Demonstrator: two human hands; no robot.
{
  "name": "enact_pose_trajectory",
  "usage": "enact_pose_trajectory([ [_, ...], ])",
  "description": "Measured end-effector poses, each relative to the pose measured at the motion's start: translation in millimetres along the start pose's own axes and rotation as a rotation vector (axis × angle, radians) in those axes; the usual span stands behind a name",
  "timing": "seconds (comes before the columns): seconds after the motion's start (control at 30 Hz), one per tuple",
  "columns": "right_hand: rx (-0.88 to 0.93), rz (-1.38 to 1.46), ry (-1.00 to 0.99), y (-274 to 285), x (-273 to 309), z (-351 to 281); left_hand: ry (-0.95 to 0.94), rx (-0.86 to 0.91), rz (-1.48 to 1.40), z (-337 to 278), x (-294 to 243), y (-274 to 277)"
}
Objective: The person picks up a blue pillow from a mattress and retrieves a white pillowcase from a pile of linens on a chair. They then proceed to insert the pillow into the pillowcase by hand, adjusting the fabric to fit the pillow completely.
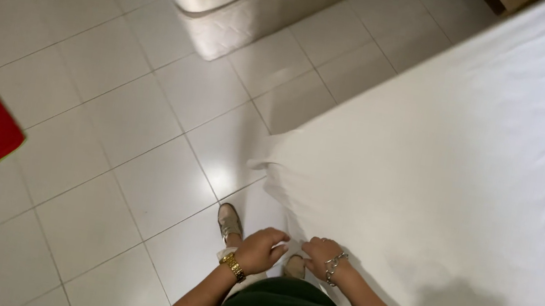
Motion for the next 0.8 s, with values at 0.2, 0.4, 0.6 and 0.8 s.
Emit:
enact_pose_trajectory([
  [0.2,-0.140,0.009,0.313,76,82,40,-0.070,-0.336,0.191,-30,-34,142],
  [0.4,-0.265,-0.025,0.709,155,236,80,-0.071,-0.563,0.313,-76,-5,233],
  [0.6,-0.316,-0.031,0.870,155,309,117,-0.148,-0.606,0.382,-96,19,275],
  [0.8,-0.207,0.030,0.750,151,306,152,-0.169,-0.528,0.324,-85,44,284],
])
Point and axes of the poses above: each hand's wrist, its own z-axis towards the middle knuckle, its own y-axis out of the back of the hand, x = y × z, the point moved 8 cm from there along z, towards the middle knuckle, and after that the axes turned 11 degrees about z, right-handed, at the moved point
